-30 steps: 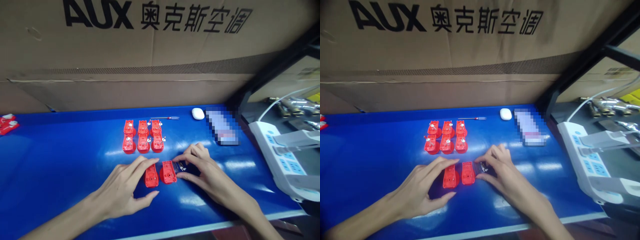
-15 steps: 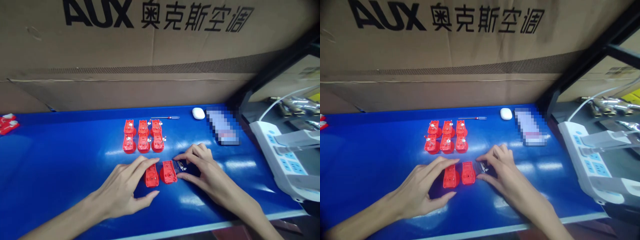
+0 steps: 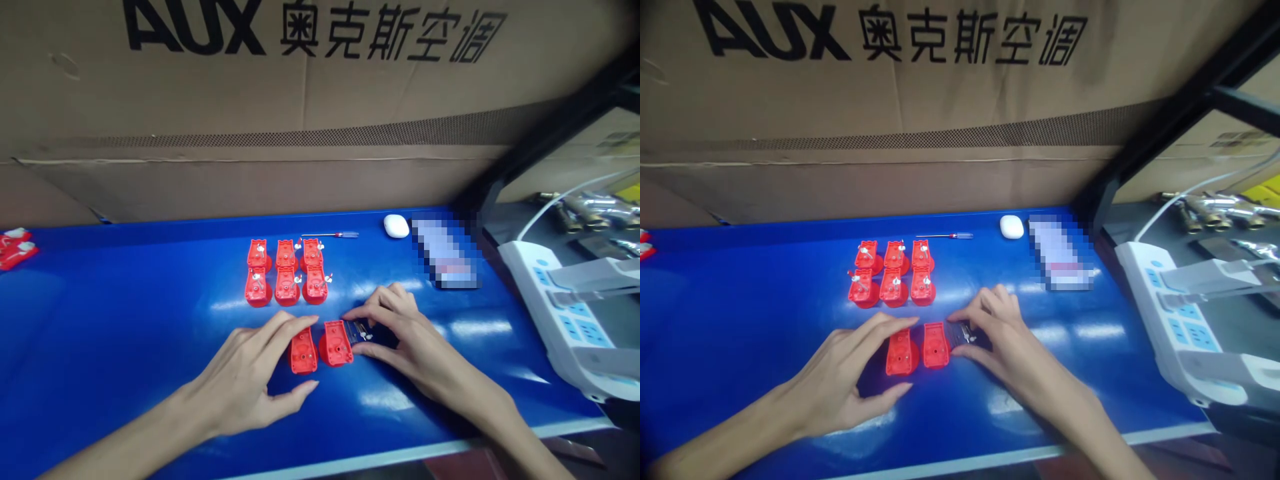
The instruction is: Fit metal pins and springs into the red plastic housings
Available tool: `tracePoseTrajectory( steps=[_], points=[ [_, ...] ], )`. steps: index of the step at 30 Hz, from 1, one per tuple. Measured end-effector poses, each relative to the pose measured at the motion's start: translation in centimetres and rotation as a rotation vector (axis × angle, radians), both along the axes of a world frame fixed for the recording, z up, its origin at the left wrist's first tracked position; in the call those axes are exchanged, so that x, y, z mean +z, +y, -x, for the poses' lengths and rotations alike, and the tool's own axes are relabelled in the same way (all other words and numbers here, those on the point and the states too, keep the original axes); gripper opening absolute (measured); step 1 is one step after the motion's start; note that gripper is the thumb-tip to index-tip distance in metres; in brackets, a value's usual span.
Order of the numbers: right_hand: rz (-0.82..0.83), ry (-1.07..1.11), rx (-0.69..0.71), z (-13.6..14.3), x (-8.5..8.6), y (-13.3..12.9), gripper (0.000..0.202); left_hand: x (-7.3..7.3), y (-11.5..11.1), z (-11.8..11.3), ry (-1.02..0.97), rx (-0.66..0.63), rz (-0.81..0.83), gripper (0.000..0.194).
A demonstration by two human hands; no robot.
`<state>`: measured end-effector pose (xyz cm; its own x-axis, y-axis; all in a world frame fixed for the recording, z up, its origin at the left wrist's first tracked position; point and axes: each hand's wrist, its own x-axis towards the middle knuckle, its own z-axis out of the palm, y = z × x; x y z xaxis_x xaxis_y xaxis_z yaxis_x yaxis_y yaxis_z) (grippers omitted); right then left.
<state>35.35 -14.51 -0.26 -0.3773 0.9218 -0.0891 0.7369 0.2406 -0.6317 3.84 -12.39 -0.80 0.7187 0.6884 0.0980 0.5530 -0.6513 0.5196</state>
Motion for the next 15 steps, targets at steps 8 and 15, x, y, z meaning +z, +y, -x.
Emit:
tracePoseTrajectory(
  steps=[8, 15],
  points=[
    [-0.006, -0.004, 0.017, 0.07, 0.3, 0.22, 0.029, 0.1, -0.06, -0.03, 0.005, -0.004, 0.001, 0.077],
    [-0.052, -0.022, -0.023, -0.06, -0.04, -0.07, 0.034, 0.1, 0.04, -0.09, 0.011, -0.005, -0.01, 0.077]
  ],
)
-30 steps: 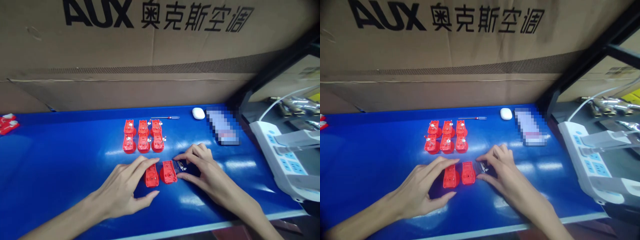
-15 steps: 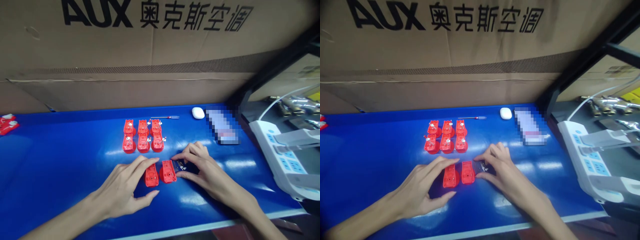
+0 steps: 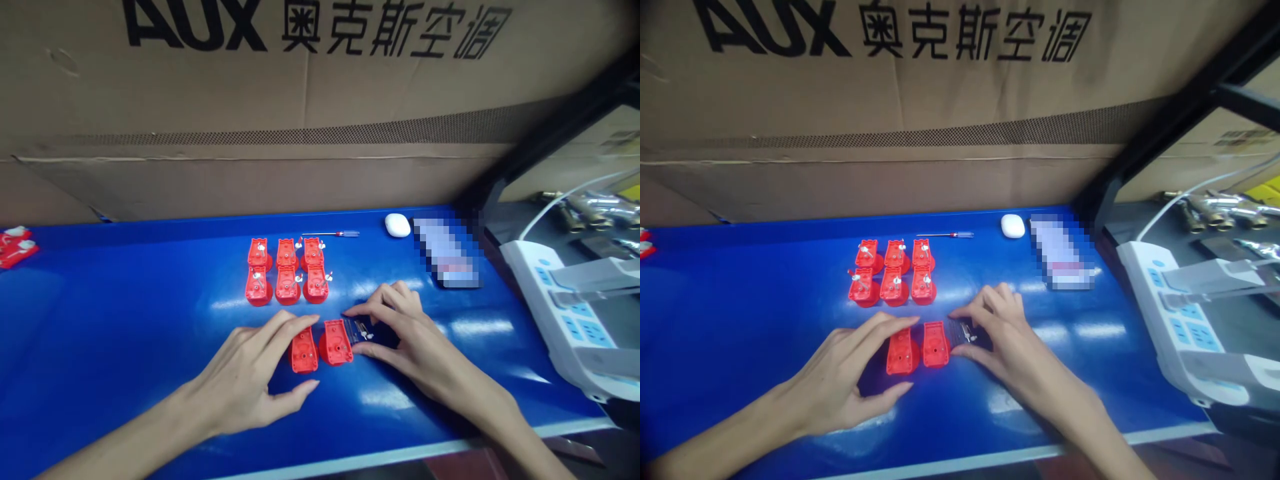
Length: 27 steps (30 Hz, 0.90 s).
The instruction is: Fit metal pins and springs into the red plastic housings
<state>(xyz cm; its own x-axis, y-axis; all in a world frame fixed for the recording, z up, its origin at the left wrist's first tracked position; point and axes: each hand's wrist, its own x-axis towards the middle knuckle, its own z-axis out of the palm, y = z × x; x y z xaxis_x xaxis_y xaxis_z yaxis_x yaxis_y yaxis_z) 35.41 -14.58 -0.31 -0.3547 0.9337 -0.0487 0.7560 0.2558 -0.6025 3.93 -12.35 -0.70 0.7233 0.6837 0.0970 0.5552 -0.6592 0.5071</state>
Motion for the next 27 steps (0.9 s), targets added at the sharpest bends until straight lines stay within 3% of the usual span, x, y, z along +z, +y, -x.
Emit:
tracePoseTrajectory(
  steps=[10, 27],
  points=[
    [-0.015, -0.018, -0.021, 0.07, -0.78, -0.39, 0.031, 0.13, 0.0, -0.05, 0.005, 0.002, -0.006, 0.077],
    [-0.041, 0.051, -0.016, -0.07, -0.14, -0.34, 0.029, 0.13, -0.05, 0.12, -0.022, 0.001, 0.013, 0.08]
  ],
)
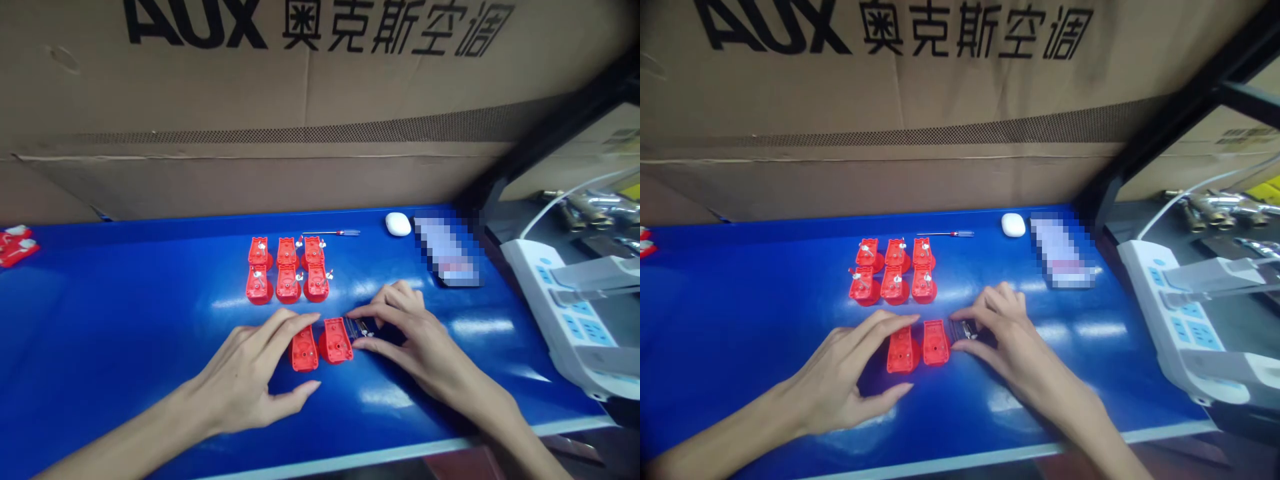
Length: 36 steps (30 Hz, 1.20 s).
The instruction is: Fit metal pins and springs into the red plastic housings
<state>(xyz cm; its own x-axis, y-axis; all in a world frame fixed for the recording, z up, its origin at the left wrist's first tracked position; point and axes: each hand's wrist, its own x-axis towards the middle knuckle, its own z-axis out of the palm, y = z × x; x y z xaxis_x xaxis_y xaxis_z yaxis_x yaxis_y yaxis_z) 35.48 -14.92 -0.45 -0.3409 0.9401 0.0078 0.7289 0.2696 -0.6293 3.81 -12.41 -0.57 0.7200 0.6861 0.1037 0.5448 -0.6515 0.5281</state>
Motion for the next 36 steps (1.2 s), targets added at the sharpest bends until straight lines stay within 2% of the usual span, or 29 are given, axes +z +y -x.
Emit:
tracePoseTrajectory(
  steps=[4, 10, 12, 17, 20, 22, 25, 28, 30, 36],
  points=[
    [-0.055, 0.084, -0.049, -0.3, 1.1, -0.2, 0.029, 0.1, -0.2, 0.2, -0.115, 0.043, -0.074, 0.08],
    [-0.143, 0.161, -0.038, 0.8, 2.8, -0.8, 0.033, 0.8, -0.6, 0.2, -0.327, 0.058, -0.239, 0.057],
    [-0.172, 0.186, -0.031, 1.7, 3.3, -1.2, 0.036, 1.1, -0.7, 0.1, -0.361, 0.063, -0.147, 0.05],
    [-0.197, 0.172, 0.051, 4.8, 4.5, -2.4, 0.04, 1.9, -1.0, -0.2, -0.505, 0.085, 0.365, 0.027],
    [-0.217, 0.151, 0.096, 6.3, 4.8, -2.5, 0.033, 2.3, -1.0, -0.5, -0.551, 0.158, 0.53, 0.017],
    [-0.227, 0.133, 0.105, 6.6, 4.7, -2.5, 0.031, 2.5, -1.0, -0.8, -0.555, 0.228, 0.581, 0.019],
    [-0.213, 0.13, 0.077, 5.6, 4.2, -2.4, 0.035, 2.6, -0.9, -0.9, -0.576, 0.314, 0.62, 0.022],
    [-0.246, 0.15, -0.094, 3.5, 3.3, -2.2, 0.028, 2.3, -0.6, -0.8, -0.616, 0.374, 0.609, 0.023],
    [-0.227, 0.058, -0.176, 2.2, 2.4, -2.0, 0.026, 2.1, -0.4, -0.6, -0.626, 0.41, 0.596, 0.022],
    [-0.044, -0.13, -0.158, 1.5, -0.1, -1.9, 0.03, 1.9, 0.0, -0.8, -0.62, 0.48, 0.549, 0.02]
  ],
)
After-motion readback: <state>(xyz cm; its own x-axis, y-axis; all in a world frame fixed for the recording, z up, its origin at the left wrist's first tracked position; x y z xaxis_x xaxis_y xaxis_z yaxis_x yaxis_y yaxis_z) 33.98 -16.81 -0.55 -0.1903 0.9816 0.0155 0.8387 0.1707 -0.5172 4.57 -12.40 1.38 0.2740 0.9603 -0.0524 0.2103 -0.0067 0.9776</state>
